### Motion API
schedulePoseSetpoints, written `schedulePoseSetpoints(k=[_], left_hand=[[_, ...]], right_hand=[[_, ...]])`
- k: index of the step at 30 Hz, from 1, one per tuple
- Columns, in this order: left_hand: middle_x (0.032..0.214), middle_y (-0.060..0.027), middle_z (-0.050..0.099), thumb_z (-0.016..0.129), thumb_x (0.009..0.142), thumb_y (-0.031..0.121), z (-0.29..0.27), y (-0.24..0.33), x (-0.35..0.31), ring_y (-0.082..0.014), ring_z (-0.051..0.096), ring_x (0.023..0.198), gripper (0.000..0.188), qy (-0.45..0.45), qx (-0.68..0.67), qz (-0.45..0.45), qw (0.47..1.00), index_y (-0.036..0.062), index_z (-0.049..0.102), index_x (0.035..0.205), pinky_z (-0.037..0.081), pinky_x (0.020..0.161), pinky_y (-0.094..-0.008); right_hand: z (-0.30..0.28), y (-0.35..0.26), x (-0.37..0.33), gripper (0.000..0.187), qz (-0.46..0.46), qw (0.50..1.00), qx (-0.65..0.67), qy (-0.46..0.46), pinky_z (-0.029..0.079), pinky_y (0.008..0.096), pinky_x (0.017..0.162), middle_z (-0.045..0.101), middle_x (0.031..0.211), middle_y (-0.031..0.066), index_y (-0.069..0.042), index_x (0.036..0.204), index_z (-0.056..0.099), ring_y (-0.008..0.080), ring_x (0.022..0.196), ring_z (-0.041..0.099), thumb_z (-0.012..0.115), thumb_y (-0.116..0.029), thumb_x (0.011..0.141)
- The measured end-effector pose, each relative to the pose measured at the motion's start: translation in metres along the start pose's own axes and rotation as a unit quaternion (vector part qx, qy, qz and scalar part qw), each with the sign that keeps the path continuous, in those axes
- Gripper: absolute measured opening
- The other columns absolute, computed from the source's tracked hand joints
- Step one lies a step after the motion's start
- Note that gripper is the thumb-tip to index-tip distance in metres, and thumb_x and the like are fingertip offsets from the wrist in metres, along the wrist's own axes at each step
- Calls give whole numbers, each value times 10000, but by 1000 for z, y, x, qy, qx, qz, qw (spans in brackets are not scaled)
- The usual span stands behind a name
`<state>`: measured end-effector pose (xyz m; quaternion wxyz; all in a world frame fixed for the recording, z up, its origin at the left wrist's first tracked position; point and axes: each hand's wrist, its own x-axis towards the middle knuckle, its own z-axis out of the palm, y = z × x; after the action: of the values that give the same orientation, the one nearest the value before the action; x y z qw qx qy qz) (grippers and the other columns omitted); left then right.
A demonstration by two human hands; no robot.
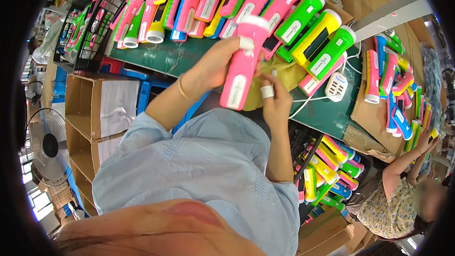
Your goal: Inspecting, cleaning, and testing plastic flashlights on an assembly line.
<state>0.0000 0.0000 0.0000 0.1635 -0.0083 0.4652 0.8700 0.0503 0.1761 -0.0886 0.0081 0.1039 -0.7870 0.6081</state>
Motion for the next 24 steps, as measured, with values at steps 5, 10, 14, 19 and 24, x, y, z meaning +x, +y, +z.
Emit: schedulePoseSetpoints(k=[5,10,14,19,24], left_hand=[[850,-93,603,600,807,150,0,30,8,-232,604,703,310,46,431,240,869,-27,464,1021,509,604,-375],[1031,-301,470,716,728,262,-14,37,37,-422,496,970,788,264,614,399,628,-94,210,1216,427,842,-417],[1031,-152,560,588,857,237,-19,54,29,-283,564,943,442,86,230,128,961,-15,413,1175,456,823,-370],[1025,-99,585,482,920,251,-37,25,3,-224,575,957,312,-220,-244,22,944,57,482,1165,468,869,-360],[914,-62,591,479,921,347,-12,0,-6,-155,583,797,340,51,-2,83,995,42,526,1065,502,718,-312]], right_hand=[[-29,-32,10,237,100,982,156,33,269,175,420,485,629,-8,-46,1119,473,43,505,394,470,-181,924],[-28,-41,24,192,74,958,276,-7,363,187,564,543,793,13,-11,1041,543,76,656,479,556,-100,872],[-23,-49,34,142,33,979,199,25,388,182,619,571,787,11,12,932,614,70,685,504,629,-65,814],[-4,-84,42,94,-56,997,49,13,432,191,672,610,800,13,-8,866,642,66,735,556,658,-34,777],[13,-97,41,204,-291,920,-258,42,468,302,647,580,746,111,-10,819,616,260,670,586,573,110,660]])
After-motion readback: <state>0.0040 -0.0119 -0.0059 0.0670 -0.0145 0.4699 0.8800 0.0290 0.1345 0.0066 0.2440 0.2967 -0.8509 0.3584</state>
